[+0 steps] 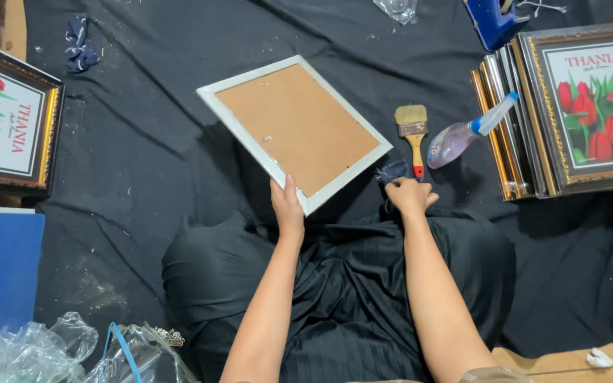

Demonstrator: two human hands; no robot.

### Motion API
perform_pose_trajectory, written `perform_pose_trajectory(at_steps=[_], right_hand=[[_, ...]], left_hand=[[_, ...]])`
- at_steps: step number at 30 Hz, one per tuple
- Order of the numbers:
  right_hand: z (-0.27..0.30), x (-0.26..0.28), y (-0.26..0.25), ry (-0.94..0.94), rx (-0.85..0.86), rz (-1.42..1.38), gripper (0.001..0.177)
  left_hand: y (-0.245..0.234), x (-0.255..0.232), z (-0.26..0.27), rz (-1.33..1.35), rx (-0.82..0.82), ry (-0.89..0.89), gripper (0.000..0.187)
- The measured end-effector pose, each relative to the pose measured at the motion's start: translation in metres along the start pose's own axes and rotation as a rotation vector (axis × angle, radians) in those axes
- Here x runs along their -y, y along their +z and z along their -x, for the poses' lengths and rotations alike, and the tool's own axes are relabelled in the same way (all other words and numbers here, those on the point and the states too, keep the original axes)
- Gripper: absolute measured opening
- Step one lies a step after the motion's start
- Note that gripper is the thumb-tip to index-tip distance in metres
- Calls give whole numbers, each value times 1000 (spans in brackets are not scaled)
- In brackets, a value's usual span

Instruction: The person wipes the front and back of a framed picture with a cloth, then uses a brush to dust the back surface. The frame is flipped over during the process, and cleaning tools are used sequentially.

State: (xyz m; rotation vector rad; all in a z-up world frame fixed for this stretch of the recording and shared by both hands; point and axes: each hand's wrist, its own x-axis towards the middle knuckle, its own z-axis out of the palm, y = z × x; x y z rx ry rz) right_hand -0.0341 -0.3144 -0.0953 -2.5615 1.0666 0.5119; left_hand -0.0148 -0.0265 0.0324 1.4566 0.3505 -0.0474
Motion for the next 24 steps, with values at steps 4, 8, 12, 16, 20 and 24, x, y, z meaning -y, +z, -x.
perform_pose_trajectory(at_steps=[4, 8, 12, 16, 20, 24], right_hand=[[-51, -12, 17, -69, -347, -65, 39], [-100, -38, 41, -296, -693, 4, 28], [-101, -33, 49, -237, -606, -60, 40], [-85, -25, 51, -223, -629, -54, 45], [-58, -10, 34, -161, -580, -54, 31], [-55, -2, 30, -10, -454, -58, 51]], left_hand=[[18, 11, 3, -12, -97, 11, 59], [41, 32, 4, 30, -186, -72, 61], [74, 37, 13, 53, -269, -209, 69], [102, 50, 11, 67, -251, -300, 73], [123, 20, 17, 176, -179, -453, 83], [133, 39, 12, 321, -97, -542, 95]])
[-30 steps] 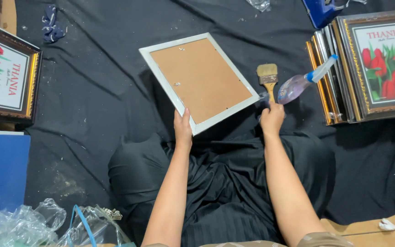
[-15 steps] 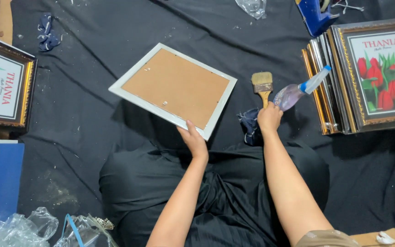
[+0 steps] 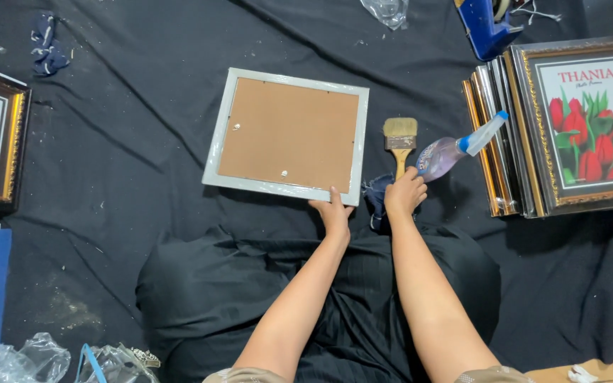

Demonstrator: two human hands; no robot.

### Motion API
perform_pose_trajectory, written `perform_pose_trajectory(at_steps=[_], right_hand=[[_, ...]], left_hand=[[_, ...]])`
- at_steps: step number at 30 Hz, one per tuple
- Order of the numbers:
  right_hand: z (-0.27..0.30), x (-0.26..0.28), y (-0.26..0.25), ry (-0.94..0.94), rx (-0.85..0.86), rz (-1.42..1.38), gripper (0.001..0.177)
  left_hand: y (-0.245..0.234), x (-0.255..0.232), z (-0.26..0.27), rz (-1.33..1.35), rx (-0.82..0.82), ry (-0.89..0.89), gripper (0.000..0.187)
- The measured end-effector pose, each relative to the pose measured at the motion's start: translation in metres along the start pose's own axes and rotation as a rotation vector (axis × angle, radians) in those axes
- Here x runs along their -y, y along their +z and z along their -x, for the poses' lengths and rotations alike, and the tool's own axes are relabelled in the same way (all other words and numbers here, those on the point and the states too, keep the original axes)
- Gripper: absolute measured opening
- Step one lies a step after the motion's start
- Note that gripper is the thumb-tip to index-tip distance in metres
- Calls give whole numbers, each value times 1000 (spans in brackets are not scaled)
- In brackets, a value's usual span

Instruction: The person wipes the front and back of a framed picture with a cloth, then uses a brush to dust the back surface. The frame is flipped over during the process, and cleaning tools are used sequentially.

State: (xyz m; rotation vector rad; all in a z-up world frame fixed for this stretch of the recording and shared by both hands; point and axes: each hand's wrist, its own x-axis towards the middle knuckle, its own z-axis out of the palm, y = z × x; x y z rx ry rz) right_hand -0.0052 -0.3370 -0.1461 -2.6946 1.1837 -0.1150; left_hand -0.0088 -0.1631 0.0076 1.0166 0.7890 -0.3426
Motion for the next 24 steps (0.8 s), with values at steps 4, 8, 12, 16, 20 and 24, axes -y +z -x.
perform_pose_trajectory(at_steps=[4, 8, 12, 16, 20, 24], right_hand=[[-7, 0, 2, 69, 88, -112, 56], [-11, 4, -1, -60, -92, -157, 30], [-8, 17, -31, -261, -293, -457, 34], [10, 38, -71, -159, -219, -619, 35], [8, 41, -75, 187, 102, -1082, 34], [6, 33, -79, 185, 167, -1347, 28]], left_hand=[[-31, 66, -74, -222, 107, -37, 63], [-67, 69, -127, -526, 299, -156, 64], [-107, -5, -156, -1013, 247, 73, 57], [-148, -86, -175, -1125, 49, 306, 63], [-181, -125, -173, -1161, -183, 546, 68], [-182, -130, -174, -1115, -133, 263, 82]])
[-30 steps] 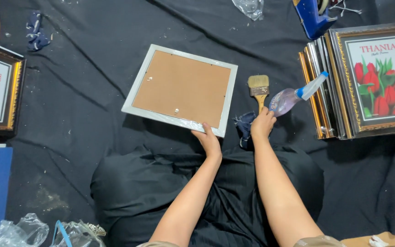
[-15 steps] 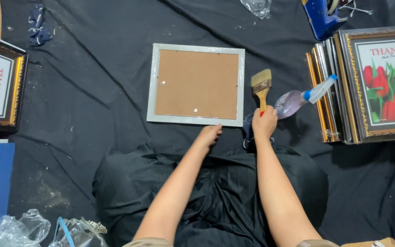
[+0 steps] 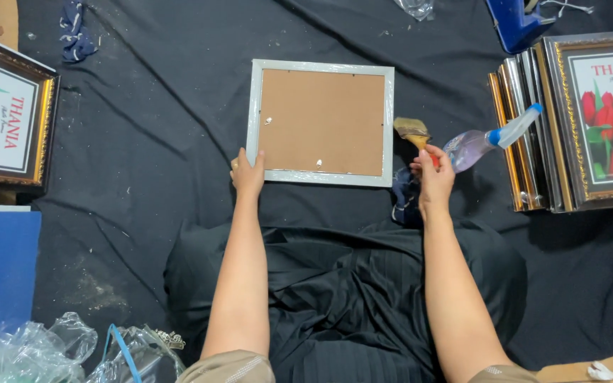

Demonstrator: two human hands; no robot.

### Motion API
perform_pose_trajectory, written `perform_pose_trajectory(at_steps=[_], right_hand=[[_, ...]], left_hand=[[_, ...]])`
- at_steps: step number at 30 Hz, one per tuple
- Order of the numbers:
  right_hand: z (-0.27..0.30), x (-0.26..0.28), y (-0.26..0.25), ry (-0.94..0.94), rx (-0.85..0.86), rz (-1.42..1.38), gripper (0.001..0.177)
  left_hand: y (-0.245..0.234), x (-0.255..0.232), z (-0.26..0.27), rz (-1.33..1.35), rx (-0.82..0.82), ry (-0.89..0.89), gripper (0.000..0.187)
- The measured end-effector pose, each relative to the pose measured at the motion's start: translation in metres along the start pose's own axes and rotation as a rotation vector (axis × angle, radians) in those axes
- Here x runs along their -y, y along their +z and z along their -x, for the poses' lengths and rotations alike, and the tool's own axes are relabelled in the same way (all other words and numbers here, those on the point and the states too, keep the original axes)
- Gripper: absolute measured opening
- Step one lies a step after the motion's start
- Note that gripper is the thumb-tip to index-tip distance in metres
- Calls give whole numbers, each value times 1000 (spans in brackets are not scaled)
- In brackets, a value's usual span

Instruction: The person wipes the front and back of a framed picture with a cloth, then uses a brush to dust the back surface. The frame is flipped over during the process, and cleaning tools are used sequentially.

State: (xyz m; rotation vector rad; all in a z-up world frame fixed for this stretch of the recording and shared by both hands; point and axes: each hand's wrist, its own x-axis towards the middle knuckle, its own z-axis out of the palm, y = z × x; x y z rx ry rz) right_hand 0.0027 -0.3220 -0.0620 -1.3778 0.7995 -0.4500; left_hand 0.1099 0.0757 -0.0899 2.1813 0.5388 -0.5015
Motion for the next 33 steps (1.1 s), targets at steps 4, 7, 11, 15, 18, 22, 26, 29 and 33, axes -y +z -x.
perform_pose_trajectory(at_steps=[4, 7, 11, 15, 18, 22, 26, 29, 33], right_hand=[[22, 19, -3, -570, -179, 610, 20], [46, 40, 26, -695, -198, 803, 28], [102, 47, 99, -519, 239, 617, 18], [138, 20, 158, -236, 647, 506, 35], [128, -1, 163, -108, 733, 470, 38], [52, -3, 94, -127, 511, 541, 35], [34, 62, 52, -412, 52, 1220, 34], [76, 64, 95, -354, 139, 1050, 37], [125, 15, 161, -58, 537, 641, 40]], left_hand=[[32, 49, -45, 20, -37, 27, 78], [37, 60, -48, 2, -29, 13, 63], [39, 56, -38, -73, -26, -30, 53], [6, 15, 15, -279, -100, -56, 45], [-13, -1, 34, -307, -60, -120, 60], [-2, 8, 17, -184, -2, -184, 67], [7, 10, 6, -174, 76, -235, 71], [6, 7, 5, -197, 92, -254, 70], [9, 10, 1, -239, 65, -270, 64]])
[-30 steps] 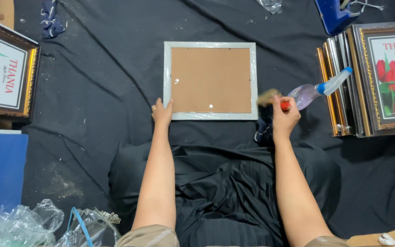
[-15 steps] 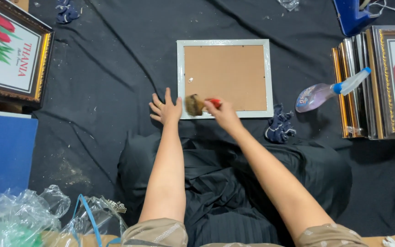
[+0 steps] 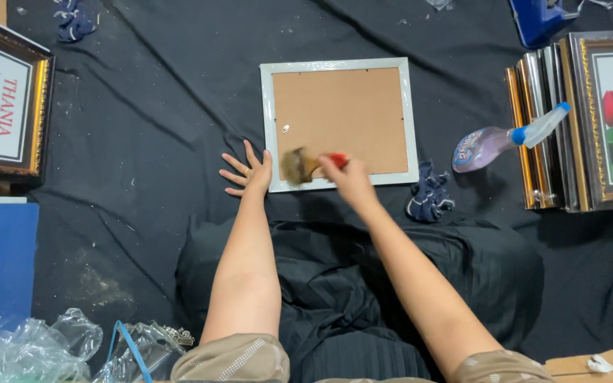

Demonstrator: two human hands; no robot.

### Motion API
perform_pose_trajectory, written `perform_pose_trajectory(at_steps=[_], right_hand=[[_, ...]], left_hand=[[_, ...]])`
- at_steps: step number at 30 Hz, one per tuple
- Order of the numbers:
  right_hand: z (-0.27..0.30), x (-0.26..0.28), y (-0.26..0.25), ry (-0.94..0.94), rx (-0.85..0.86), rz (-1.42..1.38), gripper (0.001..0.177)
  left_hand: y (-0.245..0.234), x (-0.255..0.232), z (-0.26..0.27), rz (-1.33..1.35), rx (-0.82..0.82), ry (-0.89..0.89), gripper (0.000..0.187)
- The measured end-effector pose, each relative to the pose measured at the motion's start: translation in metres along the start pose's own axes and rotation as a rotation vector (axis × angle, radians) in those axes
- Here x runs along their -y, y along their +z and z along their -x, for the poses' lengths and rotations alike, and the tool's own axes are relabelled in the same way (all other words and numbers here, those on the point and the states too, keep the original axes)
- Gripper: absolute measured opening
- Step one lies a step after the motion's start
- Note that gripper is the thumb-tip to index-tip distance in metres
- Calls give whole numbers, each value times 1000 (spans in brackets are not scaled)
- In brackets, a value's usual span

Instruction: The person wipes the front and back of a framed picture with a cloth, then uses a brush to dust the back surface. The frame is flipped over during the process, and cleaning tools are used sequentially.

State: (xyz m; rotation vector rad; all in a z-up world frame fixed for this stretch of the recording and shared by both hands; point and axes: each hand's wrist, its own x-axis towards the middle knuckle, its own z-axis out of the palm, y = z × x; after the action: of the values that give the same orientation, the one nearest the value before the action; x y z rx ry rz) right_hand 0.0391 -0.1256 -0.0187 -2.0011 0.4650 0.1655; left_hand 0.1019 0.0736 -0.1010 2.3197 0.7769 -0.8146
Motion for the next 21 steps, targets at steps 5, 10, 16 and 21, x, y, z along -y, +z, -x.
perform_pose_trajectory(at_steps=[5, 10, 16, 21], right_hand=[[-13, -28, -60, 71, -169, 217, 52], [-16, -50, -150, 13, -532, 832, 34], [-8, 28, -9, -133, -189, 160, 29], [-45, -5, -22, 3, -115, 200, 53]], left_hand=[[7, 5, -14, -11, 13, -5, 71], [2, 0, -7, 1, 29, -7, 80], [4, -2, -12, -12, 7, -36, 72], [4, 1, -14, -10, 20, -32, 72]])
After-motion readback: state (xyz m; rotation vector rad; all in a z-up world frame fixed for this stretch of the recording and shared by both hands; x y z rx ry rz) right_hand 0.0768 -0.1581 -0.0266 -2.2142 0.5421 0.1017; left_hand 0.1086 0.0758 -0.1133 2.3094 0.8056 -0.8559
